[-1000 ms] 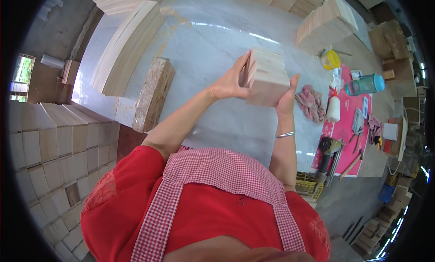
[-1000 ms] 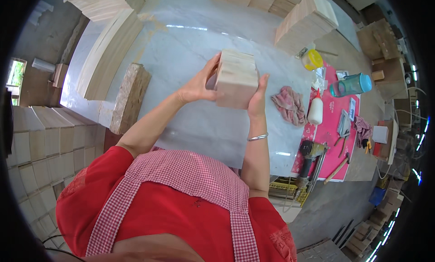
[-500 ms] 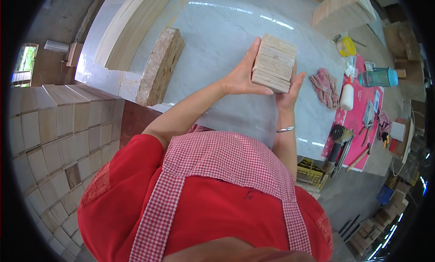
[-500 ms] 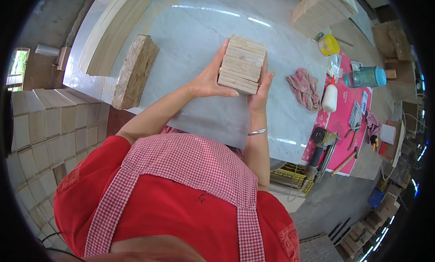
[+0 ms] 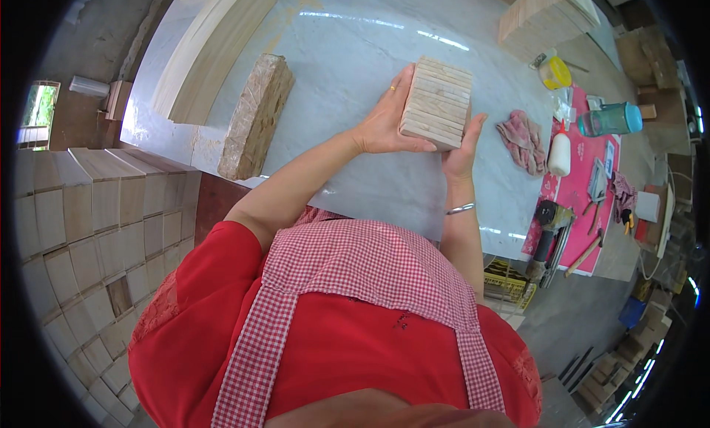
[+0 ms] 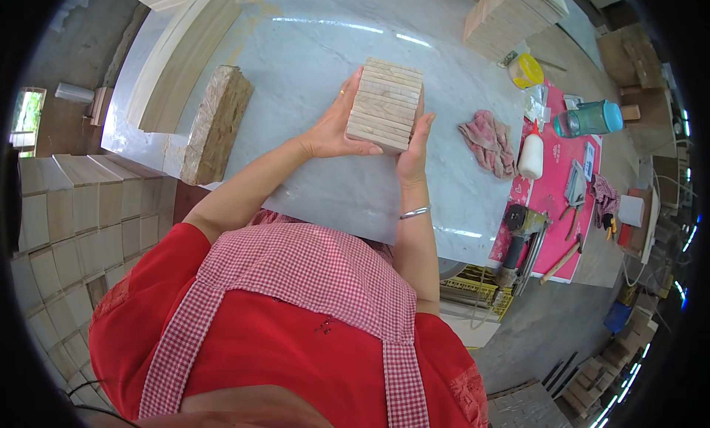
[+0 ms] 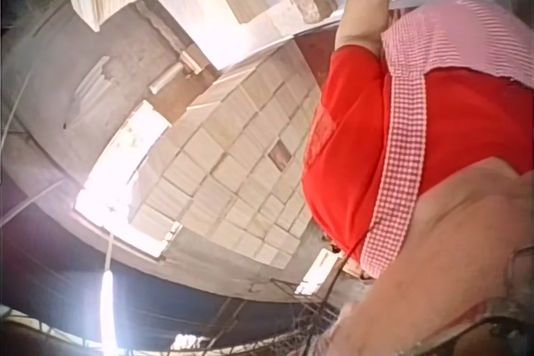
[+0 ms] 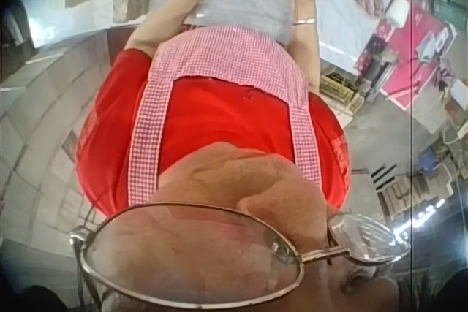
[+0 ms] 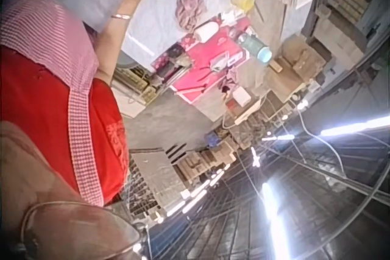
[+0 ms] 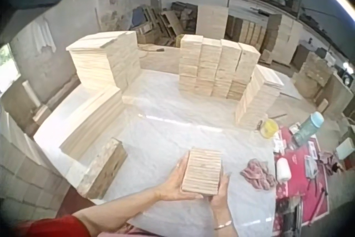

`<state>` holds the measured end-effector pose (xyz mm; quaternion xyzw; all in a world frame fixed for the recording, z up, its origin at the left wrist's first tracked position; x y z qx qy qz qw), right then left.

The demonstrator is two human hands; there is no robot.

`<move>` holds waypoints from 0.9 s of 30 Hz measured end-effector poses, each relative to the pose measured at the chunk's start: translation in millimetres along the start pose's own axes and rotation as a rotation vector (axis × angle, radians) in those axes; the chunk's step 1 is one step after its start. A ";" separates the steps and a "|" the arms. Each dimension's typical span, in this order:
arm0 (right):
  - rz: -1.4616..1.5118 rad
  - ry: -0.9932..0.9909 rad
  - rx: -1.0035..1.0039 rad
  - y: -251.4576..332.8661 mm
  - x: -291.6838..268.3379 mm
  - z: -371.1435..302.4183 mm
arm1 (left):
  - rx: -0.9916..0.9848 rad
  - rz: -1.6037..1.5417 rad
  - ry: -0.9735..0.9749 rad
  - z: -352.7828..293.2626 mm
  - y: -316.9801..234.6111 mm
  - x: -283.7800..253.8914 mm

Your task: Assembling wooden boxes by applying glue to the edges and using a nail gun to secure the wooden panels together.

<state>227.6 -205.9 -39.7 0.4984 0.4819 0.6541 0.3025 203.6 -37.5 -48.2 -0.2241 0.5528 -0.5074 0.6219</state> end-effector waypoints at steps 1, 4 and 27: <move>-0.001 -0.002 -0.002 -0.1 -0.7 -0.1 | 0.005 0.040 -0.001 -0.4 1.4 -0.7; -0.045 0.001 -0.001 1.7 -0.8 -0.7 | 0.033 0.095 0.003 0.6 3.8 -4.0; -1.760 -0.781 -0.352 109.2 -229.1 -5.8 | 0.060 0.130 0.020 9.7 -0.5 -11.1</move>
Point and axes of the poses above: each hand's wrist, its own z-axis towards the middle knuckle, its own x-axis out of the palm, y = z × x, the point moved 1 cm from there along z, towards the middle knuckle, and after that the axes turned 5 degrees about y, right-handed, at the moved point
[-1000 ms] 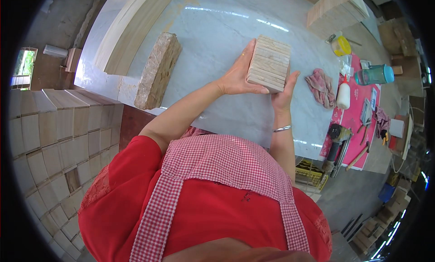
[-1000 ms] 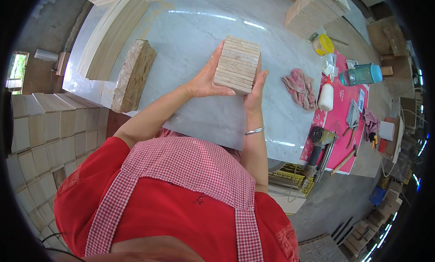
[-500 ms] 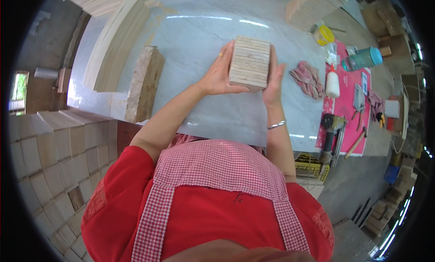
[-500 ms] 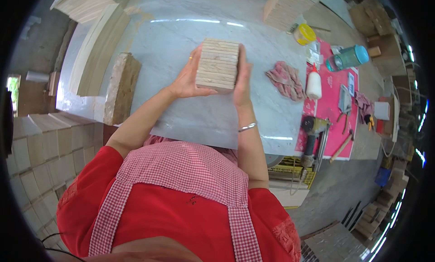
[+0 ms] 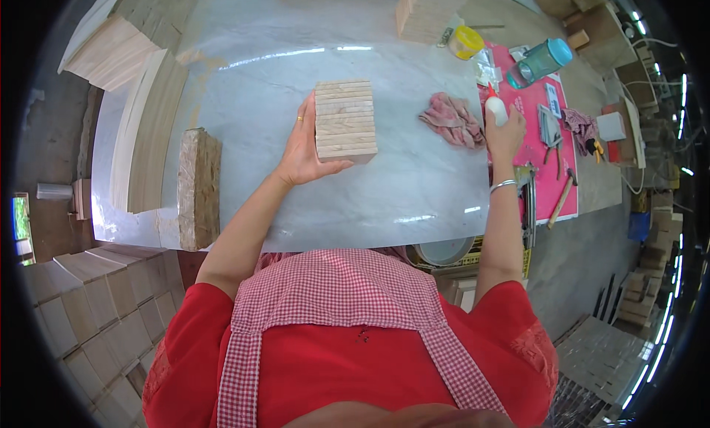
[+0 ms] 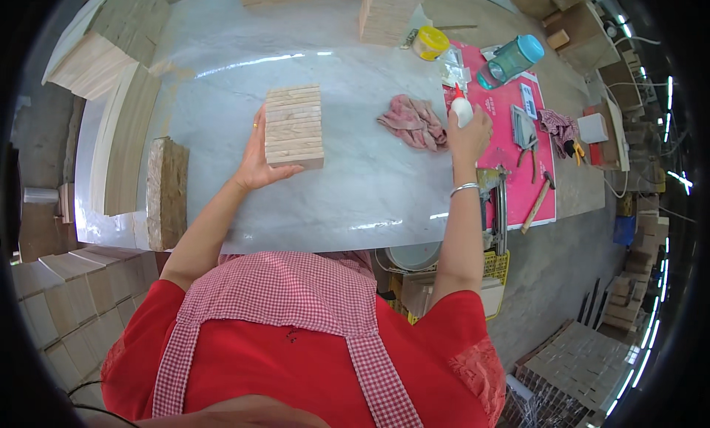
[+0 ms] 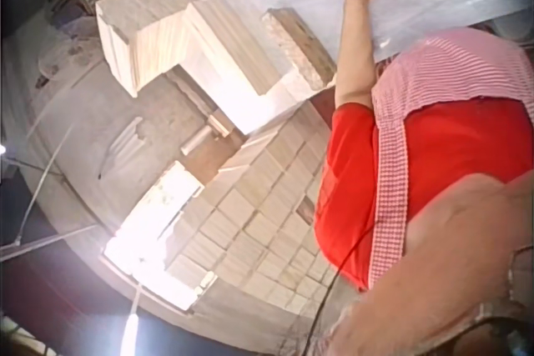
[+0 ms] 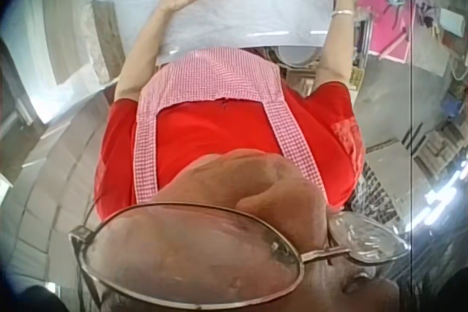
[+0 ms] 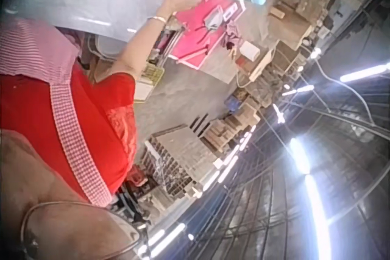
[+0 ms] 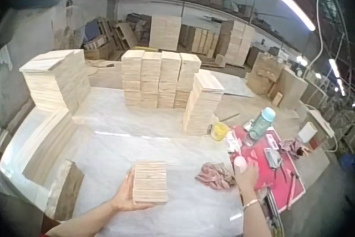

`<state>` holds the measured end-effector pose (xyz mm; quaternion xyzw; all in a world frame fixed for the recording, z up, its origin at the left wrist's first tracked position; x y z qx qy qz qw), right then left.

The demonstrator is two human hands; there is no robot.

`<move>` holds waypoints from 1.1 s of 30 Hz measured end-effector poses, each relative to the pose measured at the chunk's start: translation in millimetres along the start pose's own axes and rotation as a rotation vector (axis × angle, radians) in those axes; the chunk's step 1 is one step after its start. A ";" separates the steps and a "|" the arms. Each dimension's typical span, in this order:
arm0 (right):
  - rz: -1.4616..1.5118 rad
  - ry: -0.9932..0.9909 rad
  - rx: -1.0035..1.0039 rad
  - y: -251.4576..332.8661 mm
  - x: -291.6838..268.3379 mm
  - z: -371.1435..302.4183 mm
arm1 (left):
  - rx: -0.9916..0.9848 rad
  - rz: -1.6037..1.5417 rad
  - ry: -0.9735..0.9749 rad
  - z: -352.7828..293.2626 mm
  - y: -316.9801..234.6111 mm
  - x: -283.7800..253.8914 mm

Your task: Assembling wooden boxes by applying glue to the edges and using a nail gun to secure the wooden panels together.

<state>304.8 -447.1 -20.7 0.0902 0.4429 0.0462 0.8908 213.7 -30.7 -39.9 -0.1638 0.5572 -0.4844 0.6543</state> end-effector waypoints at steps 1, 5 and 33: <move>-0.025 0.150 0.091 -2.2 2.9 1.0 | -0.005 0.007 -0.007 -3.2 -0.9 -1.4; -0.016 0.405 0.289 -7.5 10.9 4.1 | -0.017 -0.039 -0.009 -4.4 -3.5 -3.6; 1.323 0.486 0.280 228.3 -63.6 15.9 | -0.011 -0.064 -0.089 -9.2 5.3 5.4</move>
Point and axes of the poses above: each hand's wrist, its own z-axis towards the middle knuckle, its own x-axis out of the palm, y = z × x, the point moved 1 cm from there along z, towards the middle knuckle, and after that the axes turned 5 degrees about y, right-handed, at the moved point
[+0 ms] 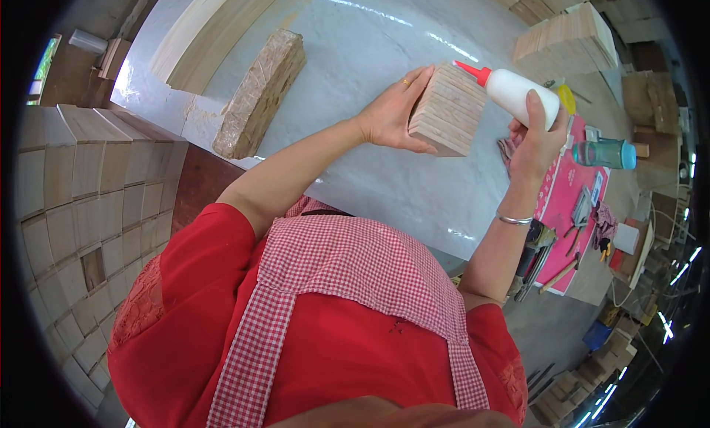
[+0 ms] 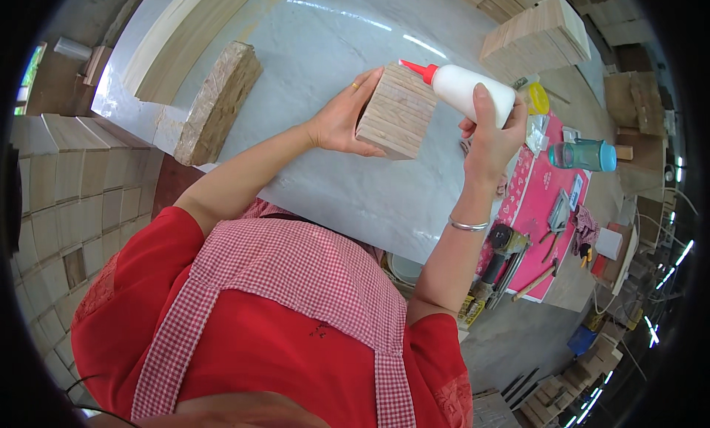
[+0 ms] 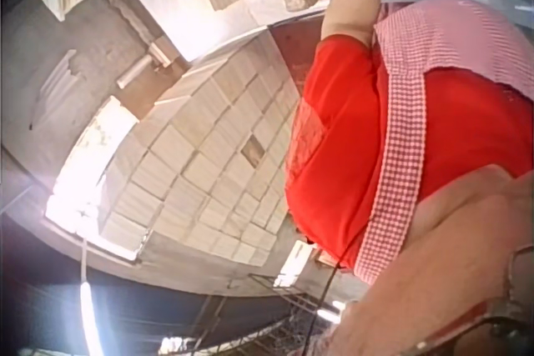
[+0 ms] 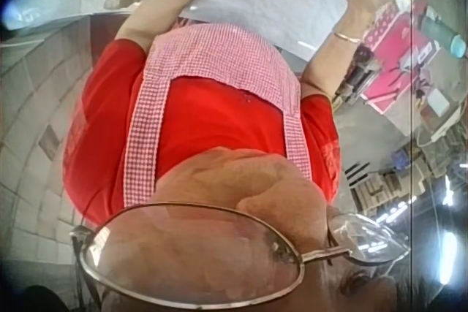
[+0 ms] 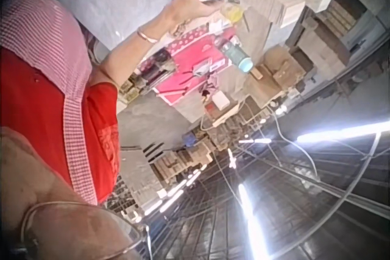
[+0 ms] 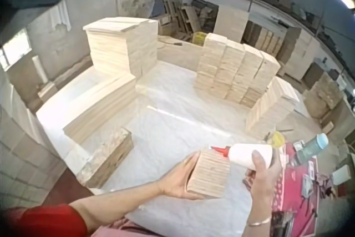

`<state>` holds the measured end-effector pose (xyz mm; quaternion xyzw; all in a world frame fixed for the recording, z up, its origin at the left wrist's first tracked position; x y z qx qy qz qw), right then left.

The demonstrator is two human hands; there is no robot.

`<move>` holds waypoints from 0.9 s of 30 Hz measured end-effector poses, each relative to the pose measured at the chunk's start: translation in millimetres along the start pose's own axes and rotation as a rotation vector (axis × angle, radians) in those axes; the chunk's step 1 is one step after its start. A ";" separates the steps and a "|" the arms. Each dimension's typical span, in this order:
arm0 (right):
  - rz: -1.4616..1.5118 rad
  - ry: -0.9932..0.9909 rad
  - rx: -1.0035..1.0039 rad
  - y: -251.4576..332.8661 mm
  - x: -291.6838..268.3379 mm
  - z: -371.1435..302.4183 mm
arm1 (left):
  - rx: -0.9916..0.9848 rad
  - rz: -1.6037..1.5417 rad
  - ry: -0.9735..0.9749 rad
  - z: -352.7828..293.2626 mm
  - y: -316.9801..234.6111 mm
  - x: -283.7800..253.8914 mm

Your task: Assembling wooden boxes by applying glue to the edges and using a nail gun to secure the wooden panels together.

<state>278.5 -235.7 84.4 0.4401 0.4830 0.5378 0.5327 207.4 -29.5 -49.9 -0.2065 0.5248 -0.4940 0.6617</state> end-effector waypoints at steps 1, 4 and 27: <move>-0.008 0.012 0.009 -0.2 1.1 1.0 | -0.002 -0.002 0.000 0.1 0.3 0.1; -0.031 0.030 0.011 0.3 5.3 3.4 | 0.007 0.051 -0.011 1.1 -0.1 -0.1; -0.329 0.046 -0.120 7.5 -58.3 15.8 | 0.018 0.077 -0.012 -1.3 -0.2 -2.0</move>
Point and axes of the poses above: each hand's wrist, its own z-axis towards the middle knuckle, its own x-axis out of the palm, y = z × x, the point moved 1 cm from there along z, towards the middle knuckle, and after that the axes turned 5 degrees about y, right-handed, at the moved point
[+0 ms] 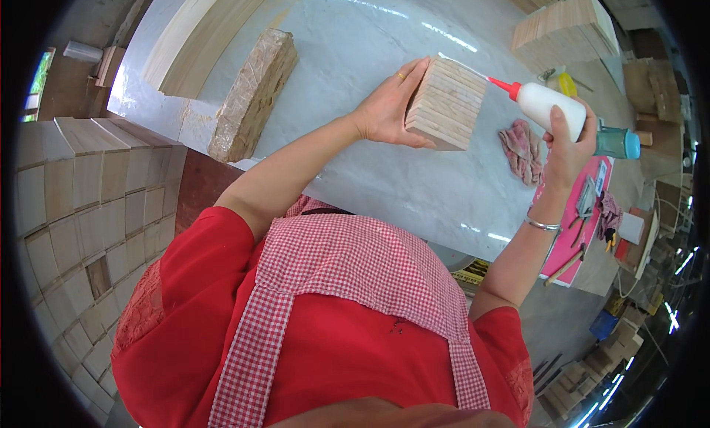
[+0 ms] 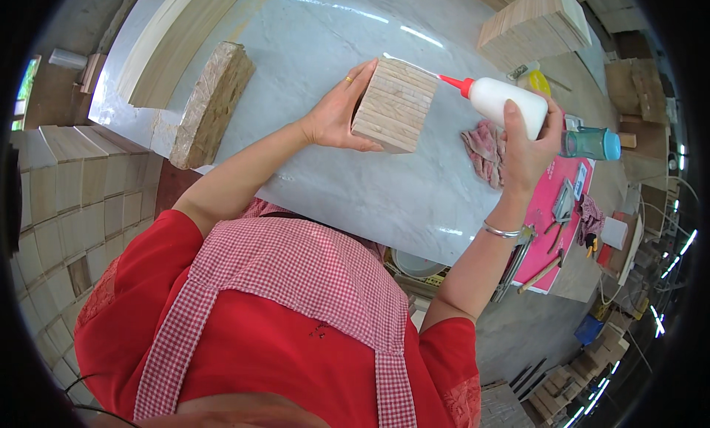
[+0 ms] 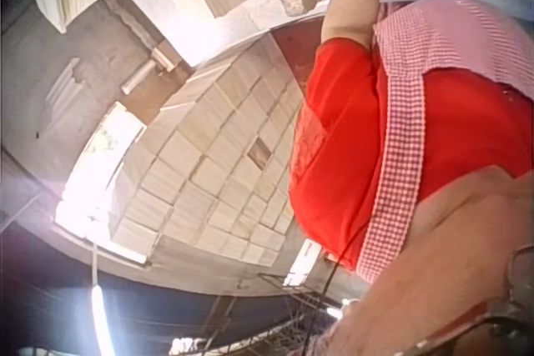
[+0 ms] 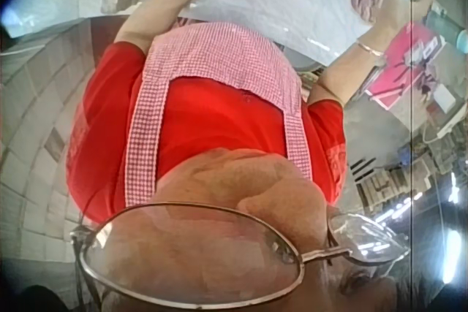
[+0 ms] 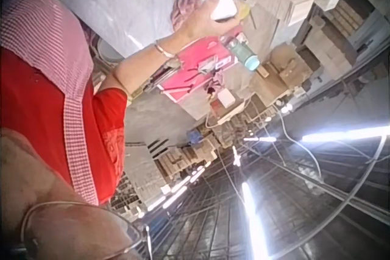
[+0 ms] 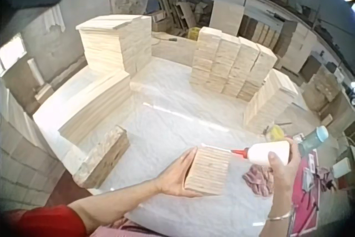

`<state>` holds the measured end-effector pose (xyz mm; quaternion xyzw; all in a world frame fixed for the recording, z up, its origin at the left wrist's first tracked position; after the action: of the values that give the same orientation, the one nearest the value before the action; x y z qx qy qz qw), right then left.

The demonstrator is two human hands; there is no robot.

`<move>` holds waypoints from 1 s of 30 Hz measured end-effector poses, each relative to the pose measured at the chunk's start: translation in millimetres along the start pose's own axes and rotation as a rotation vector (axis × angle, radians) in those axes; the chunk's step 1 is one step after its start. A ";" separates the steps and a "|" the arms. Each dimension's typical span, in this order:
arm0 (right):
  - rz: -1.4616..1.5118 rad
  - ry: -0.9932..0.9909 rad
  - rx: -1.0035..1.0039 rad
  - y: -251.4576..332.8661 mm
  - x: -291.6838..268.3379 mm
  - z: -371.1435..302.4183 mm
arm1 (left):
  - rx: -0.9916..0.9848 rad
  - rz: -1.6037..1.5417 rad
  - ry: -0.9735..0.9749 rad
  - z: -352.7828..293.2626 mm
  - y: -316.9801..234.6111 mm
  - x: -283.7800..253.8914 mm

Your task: Assembling wooden boxes by applying glue to the edges and using a nail gun to secure the wooden panels together.

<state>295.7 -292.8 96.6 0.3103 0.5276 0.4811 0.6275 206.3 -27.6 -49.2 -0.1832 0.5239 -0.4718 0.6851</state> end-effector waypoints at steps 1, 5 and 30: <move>0.024 -0.014 0.007 0.2 -0.9 -1.3 | 0.002 0.003 0.002 0.3 -0.1 0.3; 0.103 -0.026 0.021 2.5 6.9 -4.2 | -0.001 0.000 0.009 1.5 -0.4 0.2; 0.055 -0.013 0.013 -1.5 -3.8 -3.2 | 0.001 0.011 0.009 0.5 0.0 -0.3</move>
<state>293.1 -297.3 95.8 0.3319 0.5180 0.4925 0.6156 206.7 -27.5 -48.9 -0.1779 0.5279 -0.4689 0.6855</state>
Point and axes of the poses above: each hand's wrist, its own z-axis towards the middle knuckle, its own x-axis out of the palm, y = z × x, the point moved 1 cm from there along z, towards the middle knuckle, and after that the axes turned 5 degrees about y, right-handed, at the moved point
